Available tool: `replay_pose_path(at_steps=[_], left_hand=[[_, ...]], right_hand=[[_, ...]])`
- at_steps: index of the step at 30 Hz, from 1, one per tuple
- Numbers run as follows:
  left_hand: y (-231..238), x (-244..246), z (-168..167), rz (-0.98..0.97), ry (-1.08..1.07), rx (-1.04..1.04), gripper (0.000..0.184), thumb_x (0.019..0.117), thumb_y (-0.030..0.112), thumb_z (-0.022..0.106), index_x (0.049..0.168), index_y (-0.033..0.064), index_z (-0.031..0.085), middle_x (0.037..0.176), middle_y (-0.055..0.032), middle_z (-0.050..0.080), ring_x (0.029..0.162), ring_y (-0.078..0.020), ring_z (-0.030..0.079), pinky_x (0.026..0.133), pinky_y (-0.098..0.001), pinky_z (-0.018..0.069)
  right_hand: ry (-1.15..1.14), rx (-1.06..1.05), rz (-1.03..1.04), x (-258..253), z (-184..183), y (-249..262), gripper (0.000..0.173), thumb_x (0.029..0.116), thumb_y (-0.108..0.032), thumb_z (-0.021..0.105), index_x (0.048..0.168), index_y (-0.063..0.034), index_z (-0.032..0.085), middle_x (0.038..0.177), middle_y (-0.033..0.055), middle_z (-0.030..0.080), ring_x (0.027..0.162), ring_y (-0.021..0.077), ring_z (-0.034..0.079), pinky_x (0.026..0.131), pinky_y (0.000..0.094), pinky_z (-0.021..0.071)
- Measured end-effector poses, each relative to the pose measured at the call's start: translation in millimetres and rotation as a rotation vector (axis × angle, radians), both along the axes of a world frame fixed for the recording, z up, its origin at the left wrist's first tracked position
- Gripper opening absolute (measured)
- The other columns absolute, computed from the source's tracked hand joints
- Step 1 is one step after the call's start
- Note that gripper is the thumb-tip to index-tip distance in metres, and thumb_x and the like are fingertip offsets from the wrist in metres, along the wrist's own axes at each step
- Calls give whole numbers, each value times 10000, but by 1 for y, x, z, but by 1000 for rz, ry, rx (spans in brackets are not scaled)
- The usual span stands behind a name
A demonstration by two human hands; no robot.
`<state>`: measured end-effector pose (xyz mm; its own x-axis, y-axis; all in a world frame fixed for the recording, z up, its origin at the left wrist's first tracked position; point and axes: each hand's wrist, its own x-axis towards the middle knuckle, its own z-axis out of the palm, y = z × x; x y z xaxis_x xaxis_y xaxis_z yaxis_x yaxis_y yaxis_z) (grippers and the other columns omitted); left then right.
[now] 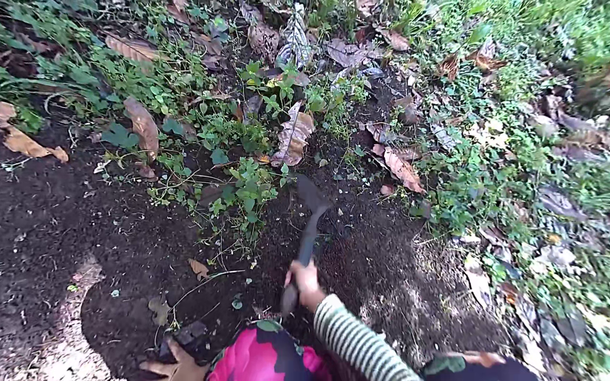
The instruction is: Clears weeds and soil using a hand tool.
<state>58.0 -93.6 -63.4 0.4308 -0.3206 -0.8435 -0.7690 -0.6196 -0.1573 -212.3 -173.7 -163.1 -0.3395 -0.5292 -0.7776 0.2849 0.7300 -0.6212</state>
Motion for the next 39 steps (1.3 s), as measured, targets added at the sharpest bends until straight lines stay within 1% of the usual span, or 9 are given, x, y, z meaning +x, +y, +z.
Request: replay_pose_path(at_steps=[2, 5, 9, 13, 21, 24, 30, 35, 39], left_hand=[[31, 19, -64, -8, -90, 0, 1236, 842, 539, 775, 1657, 111, -49, 1674, -320, -129, 1500, -603, 169, 1058, -683, 432], [67, 29, -139, 2, -218, -150, 1443, 622, 556, 936, 1665, 251, -13, 1663, -326, -170, 1469, -681, 60, 971, -800, 399], [49, 21, -109, 9, -163, -81, 1435, 680, 527, 920, 1659, 198, -76, 1644, -348, -205, 1462, -699, 21, 973, -832, 367], [44, 20, -106, 39, -126, -91, 1437, 678, 500, 929, 1660, 210, -79, 1636, -343, -240, 1452, -711, -54, 974, -882, 285], [48, 23, -114, 40, -125, -65, 1503, 631, 598, 925, 1653, 243, -118, 1632, -328, -269, 1453, -711, -33, 970, -877, 295], [55, 25, -129, 17, -158, -111, 1553, 579, 645, 928, 1655, 230, -113, 1632, -349, -244, 1443, -726, -8, 942, -884, 314], [55, 25, -129, 52, -138, -116, 1537, 599, 560, 952, 1653, 243, -120, 1627, -330, -281, 1444, -719, -68, 957, -904, 261], [53, 24, -126, 17, -168, -100, 1487, 638, 593, 918, 1656, 241, -108, 1646, -329, -228, 1452, -713, 5, 943, -878, 322], [56, 24, -125, 23, -173, -122, 1493, 615, 582, 935, 1662, 237, -71, 1647, -333, -220, 1454, -711, 1, 944, -894, 295]], right_hand=[[49, 121, 358, 13, 7, 46, 500, 890, -76, 684, 1333, 7, 466, 737, 133, 648, 555, 219, 650, 553, 397, 583], [168, 228, 702, 5, 24, 57, 582, 842, -172, 748, 1370, -78, 523, 894, 142, 695, 659, 239, 697, 656, 448, 608], [113, -145, 240, -15, 32, -23, 490, 932, -45, 645, 1361, 30, 421, 722, 130, 621, 522, 216, 625, 508, 379, 582], [91, -380, -291, -12, 32, -143, 508, 1016, -32, 563, 1446, -1, 294, 785, 139, 580, 555, 222, 629, 563, 392, 606], [184, 180, 805, 28, 9, 39, 656, 885, -162, 738, 1458, -35, 445, 918, 165, 693, 684, 254, 700, 680, 452, 608], [188, 110, 713, -6, 19, 23, 540, 853, -137, 726, 1340, -46, 512, 794, 137, 683, 591, 244, 681, 587, 435, 607], [110, -256, -66, -3, 20, -126, 456, 989, -31, 587, 1374, 25, 348, 733, 138, 589, 523, 216, 628, 526, 374, 600], [162, 87, 467, 13, -20, -5, 596, 911, -100, 685, 1425, -7, 398, 770, 148, 662, 576, 246, 675, 573, 427, 604], [129, 43, 394, -14, 6, -23, 532, 923, -58, 681, 1392, -5, 435, 764, 151, 646, 548, 238, 655, 529, 401, 596]])
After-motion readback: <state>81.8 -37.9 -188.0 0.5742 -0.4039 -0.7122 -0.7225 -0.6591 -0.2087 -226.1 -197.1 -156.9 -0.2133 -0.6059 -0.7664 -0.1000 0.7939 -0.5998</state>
